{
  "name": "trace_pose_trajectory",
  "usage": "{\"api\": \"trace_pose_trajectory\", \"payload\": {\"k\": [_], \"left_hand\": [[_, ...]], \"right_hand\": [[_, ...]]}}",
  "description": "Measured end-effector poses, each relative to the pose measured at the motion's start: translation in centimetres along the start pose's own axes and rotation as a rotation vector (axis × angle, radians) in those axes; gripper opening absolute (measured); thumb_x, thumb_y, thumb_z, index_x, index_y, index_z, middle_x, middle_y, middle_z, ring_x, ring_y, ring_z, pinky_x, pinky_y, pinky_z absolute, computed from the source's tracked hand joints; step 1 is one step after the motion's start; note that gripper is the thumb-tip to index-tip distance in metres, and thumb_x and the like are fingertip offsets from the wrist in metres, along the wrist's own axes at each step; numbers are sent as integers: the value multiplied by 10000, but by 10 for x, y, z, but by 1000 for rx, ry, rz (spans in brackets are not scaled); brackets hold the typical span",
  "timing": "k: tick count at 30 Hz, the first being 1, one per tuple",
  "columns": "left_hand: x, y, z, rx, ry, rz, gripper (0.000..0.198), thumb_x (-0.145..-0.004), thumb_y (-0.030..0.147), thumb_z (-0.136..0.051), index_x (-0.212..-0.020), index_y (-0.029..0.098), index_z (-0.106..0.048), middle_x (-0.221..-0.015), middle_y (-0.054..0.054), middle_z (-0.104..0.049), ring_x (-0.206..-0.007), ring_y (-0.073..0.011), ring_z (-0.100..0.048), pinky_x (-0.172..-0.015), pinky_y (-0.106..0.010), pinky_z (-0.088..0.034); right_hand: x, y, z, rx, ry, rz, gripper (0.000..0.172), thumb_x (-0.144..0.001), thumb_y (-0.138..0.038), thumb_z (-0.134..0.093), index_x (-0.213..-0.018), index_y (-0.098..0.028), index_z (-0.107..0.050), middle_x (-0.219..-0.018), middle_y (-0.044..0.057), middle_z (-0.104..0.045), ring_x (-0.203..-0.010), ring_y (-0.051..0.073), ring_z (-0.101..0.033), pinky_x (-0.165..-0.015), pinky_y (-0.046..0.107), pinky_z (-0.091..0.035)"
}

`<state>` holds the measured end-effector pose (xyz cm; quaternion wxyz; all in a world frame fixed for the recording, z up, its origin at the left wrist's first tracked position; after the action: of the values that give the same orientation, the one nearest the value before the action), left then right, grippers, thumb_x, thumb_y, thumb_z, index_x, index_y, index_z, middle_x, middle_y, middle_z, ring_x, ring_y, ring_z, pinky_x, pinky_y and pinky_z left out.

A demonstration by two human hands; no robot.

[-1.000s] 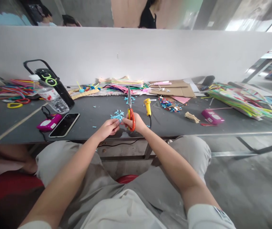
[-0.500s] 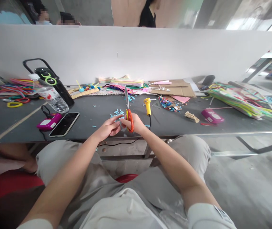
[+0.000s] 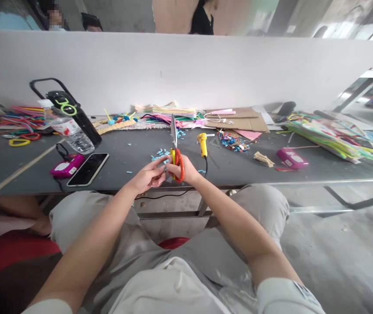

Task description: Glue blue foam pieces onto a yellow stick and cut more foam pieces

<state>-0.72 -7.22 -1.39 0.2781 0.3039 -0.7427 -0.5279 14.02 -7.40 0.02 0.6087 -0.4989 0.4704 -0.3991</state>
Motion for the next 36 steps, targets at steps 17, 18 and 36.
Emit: {"api": "trace_pose_trajectory", "payload": {"k": [17, 18, 36], "left_hand": [[0, 0, 2, -136, 138, -20, 288, -840, 403, -716, -775, 151, -594, -648, -24, -566, -486, -64, -420, -431, -195, -302], [0, 0, 3, -150, 152, -26, 297, -841, 408, -713, -758, 152, -587, -639, -19, -553, -484, -63, -416, -429, -194, -299], [-1, 1, 6, -282, 222, -109, 337, -851, 434, -699, -703, 168, -553, -592, 10, -464, -467, -64, -354, -421, -204, -248]], "right_hand": [[-1, -4, 10, 163, 9, 95, 242, -771, -344, -670, -784, -223, -461, -615, -42, -563, -566, 136, -547, -576, 271, -460], [-1, -4, 10, 174, 13, 90, 244, -776, -356, -665, -783, -223, -461, -617, -40, -565, -568, 137, -548, -581, 272, -462], [-2, -5, 10, 192, 46, 129, 268, -799, -401, -646, -761, -220, -453, -638, -28, -566, -571, 129, -534, -573, 269, -460]]}}
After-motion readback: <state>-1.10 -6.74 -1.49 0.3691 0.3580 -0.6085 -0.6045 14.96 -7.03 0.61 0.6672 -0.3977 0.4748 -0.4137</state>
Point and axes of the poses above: each hand's wrist, its own x-axis away from the middle knuckle, its own z-axis out of the back of the hand, y = z × x, the point moved 4 cm from there along -x, towards the middle knuckle
